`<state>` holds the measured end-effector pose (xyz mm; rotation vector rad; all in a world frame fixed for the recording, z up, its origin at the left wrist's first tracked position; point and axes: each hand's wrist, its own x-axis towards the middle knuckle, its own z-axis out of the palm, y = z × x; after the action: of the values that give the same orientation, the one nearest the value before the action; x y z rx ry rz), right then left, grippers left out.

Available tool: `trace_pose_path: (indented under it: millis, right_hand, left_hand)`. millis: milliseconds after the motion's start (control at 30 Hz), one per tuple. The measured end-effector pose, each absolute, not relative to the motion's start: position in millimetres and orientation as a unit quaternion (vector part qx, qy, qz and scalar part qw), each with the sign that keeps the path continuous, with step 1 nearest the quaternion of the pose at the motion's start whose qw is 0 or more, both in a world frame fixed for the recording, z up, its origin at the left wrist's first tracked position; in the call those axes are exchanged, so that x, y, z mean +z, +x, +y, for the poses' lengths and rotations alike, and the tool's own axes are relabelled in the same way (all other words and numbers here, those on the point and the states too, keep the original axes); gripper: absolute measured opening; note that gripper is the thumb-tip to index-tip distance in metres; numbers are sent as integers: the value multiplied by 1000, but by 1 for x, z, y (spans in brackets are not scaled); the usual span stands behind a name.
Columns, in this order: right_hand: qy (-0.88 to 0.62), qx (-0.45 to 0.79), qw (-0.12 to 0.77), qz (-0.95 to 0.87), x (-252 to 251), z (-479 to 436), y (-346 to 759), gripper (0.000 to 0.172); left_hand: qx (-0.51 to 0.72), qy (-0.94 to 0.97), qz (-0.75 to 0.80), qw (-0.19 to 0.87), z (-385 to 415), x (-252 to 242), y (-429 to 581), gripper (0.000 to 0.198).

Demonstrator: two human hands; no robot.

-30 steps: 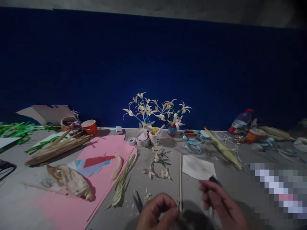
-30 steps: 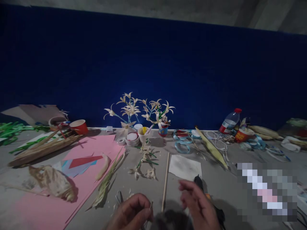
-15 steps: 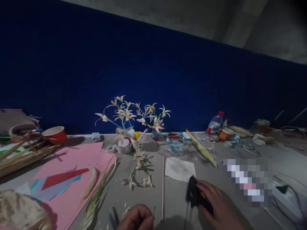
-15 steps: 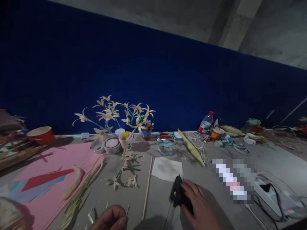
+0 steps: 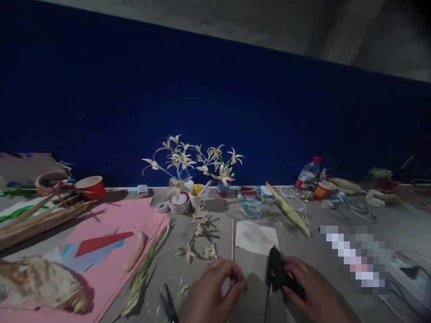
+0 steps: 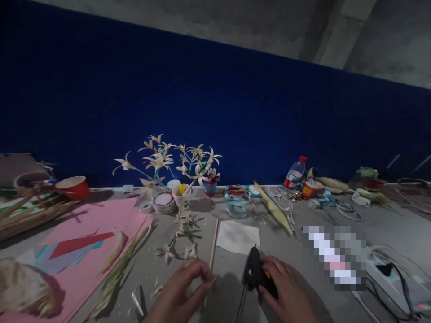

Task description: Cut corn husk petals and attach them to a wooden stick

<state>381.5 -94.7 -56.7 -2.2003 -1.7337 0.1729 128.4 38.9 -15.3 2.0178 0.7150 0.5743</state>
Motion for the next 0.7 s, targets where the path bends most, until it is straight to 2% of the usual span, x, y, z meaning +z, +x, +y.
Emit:
trace_pose_path:
  millis: [33,133,367,533,700]
  right_hand:
    - [-772,58,175,-609,-59,-95,383,34]
    - [-771,58,208,-600,-66,-96,386,35]
    - [-751,111,421,-496,-71,-98,389,29]
    - [-746,123,516,-402,-68,-113,416,31]
    - [-665,193,643,-328,-42,-129,415,39]
  left_hand:
    - [201,848,300,387,44,-12,143,9]
    - [173,875,302,338,60,-15,188,11]
    - [142,905,308,257,69,-45,228,18]
    - [152,894,314,282,69,-49,227,18]
    - [210,834,334,386,63,-37,220,10]
